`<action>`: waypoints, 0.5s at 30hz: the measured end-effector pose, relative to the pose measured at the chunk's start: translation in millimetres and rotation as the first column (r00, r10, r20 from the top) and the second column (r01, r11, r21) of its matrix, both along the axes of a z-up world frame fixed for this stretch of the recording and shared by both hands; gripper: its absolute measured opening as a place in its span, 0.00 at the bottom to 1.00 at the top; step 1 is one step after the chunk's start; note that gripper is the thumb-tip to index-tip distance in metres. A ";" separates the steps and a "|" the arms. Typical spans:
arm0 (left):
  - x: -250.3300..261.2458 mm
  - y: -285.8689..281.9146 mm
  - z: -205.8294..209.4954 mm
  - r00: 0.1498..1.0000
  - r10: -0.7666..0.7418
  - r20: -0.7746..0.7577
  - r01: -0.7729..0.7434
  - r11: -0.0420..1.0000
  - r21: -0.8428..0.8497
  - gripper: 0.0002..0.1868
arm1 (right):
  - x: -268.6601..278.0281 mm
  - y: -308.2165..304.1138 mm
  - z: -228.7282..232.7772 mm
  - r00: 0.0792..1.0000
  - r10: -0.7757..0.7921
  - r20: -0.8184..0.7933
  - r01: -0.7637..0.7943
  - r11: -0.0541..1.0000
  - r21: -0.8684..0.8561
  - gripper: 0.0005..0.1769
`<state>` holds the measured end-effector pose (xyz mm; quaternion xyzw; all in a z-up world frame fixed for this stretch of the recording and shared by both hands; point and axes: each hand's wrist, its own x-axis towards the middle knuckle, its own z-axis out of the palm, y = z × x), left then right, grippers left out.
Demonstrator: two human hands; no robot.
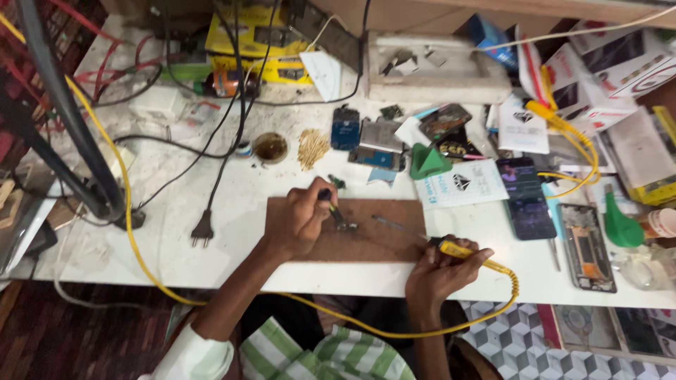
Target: The person uses a soldering iron and a small screwdriver to solder a small electronic component on a wooden board. They repeatedly heat the component and apply solder, occasionally adjusting the component's position.
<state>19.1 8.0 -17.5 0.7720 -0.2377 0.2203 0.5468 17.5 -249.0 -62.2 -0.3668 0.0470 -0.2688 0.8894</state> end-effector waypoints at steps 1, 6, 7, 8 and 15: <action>-4.3 -0.2 -0.1 0.999 0.025 -0.034 -0.026 0.999 -0.027 0.21 | -1.9 -2.0 0.0 1.000 -0.010 -0.003 0.010 1.000 0.011 0.27; -11.1 4.4 5.5 0.981 0.071 -0.178 -0.080 0.996 -0.045 0.28 | -1.3 -1.0 3.1 0.990 -0.072 -0.124 0.068 0.997 -0.032 0.27; -9.9 4.7 6.9 0.981 0.124 -0.151 -0.129 0.991 -0.026 0.28 | -0.7 0.1 3.9 0.992 -0.064 -0.108 0.060 0.997 -0.045 0.27; -10.5 4.5 7.4 0.976 0.176 -0.126 -0.179 0.984 -0.010 0.28 | -2.0 0.3 4.4 0.994 -0.056 -0.095 0.051 0.997 -0.059 0.27; -8.9 4.0 11.2 0.969 0.244 -0.046 -0.243 0.970 0.029 0.24 | -4.7 8.4 10.6 0.997 -0.070 0.034 0.074 0.991 -0.111 0.25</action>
